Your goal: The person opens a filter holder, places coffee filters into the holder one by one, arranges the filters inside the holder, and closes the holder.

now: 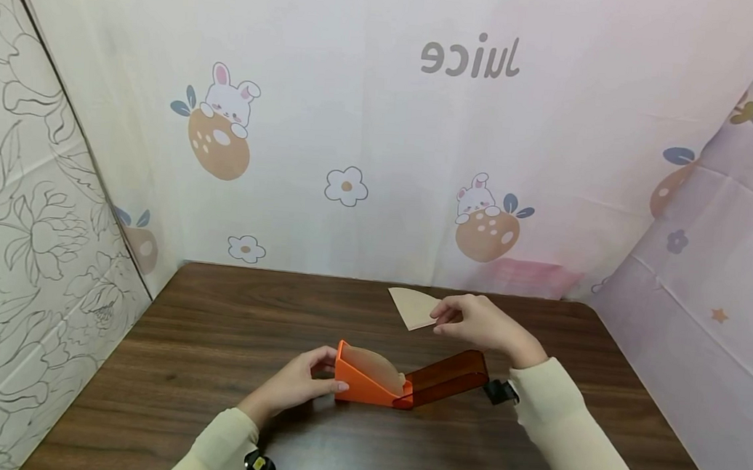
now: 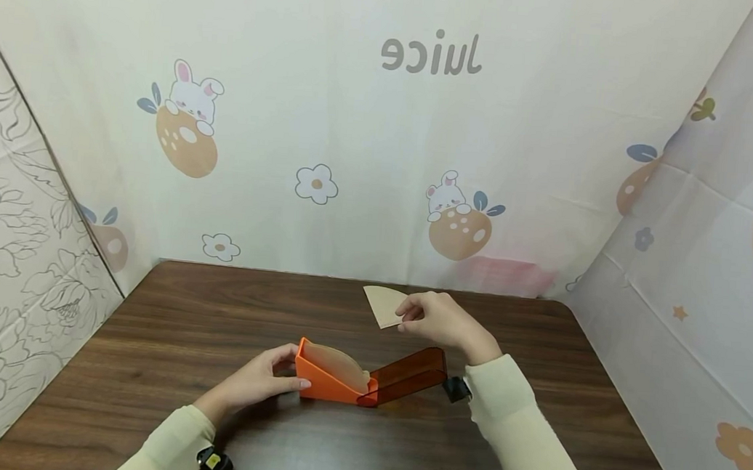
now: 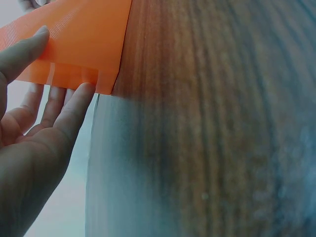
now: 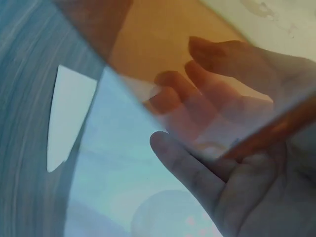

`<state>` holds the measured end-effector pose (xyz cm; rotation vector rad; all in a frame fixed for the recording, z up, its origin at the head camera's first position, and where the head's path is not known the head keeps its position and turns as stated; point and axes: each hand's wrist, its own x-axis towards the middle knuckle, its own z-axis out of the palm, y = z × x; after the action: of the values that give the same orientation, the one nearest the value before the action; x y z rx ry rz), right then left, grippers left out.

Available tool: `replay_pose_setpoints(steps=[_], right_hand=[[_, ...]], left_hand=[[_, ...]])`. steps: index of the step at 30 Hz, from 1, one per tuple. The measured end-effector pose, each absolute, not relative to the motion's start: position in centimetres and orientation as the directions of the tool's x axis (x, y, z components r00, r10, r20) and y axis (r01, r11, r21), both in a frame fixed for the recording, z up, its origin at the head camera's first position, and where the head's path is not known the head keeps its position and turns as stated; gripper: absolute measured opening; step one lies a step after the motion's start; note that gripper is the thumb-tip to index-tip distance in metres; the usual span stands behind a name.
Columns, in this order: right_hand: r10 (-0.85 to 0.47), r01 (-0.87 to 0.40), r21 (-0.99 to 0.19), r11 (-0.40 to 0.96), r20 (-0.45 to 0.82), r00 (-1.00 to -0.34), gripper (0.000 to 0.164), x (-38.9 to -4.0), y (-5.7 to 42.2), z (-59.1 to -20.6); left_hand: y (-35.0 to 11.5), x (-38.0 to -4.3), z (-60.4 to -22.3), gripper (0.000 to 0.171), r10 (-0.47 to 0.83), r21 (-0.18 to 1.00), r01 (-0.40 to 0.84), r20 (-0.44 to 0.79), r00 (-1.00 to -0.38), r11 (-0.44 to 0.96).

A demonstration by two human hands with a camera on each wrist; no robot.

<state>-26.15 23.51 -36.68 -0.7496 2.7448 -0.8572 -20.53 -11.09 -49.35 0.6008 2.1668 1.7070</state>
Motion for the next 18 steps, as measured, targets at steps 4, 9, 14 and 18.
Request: replay_pose_setpoints(steps=[4,9,14,18], right_hand=[[-0.505,-0.401,-0.576,0.712,-0.023,-0.863,0.014,-26.8,24.1,-37.4],[-0.5,-0.385,-0.583,0.716,-0.043,-0.865,0.015,-27.7,24.7,-38.3],[-0.501,-0.379,-0.598,0.706,-0.043,-0.864,0.02,-28.8,25.3,-39.7],[-0.478,-0.355,-0.609,0.709,-0.046,-0.877,0.025,-29.5,25.6,-41.1]], left_hand=[[-11.1,-20.5,-49.4,0.037,0.505,0.971,0.13,0.01,-0.863,0.202],[-11.0,-20.5,-49.4,0.036,0.502,0.97,0.127,0.006,-0.865,0.208],[-11.0,-20.6,-49.4,0.037,0.503,0.97,0.127,0.006,-0.864,0.207],[-11.0,-20.6,-49.4,0.037,0.504,0.97,0.129,0.009,-0.864,0.204]])
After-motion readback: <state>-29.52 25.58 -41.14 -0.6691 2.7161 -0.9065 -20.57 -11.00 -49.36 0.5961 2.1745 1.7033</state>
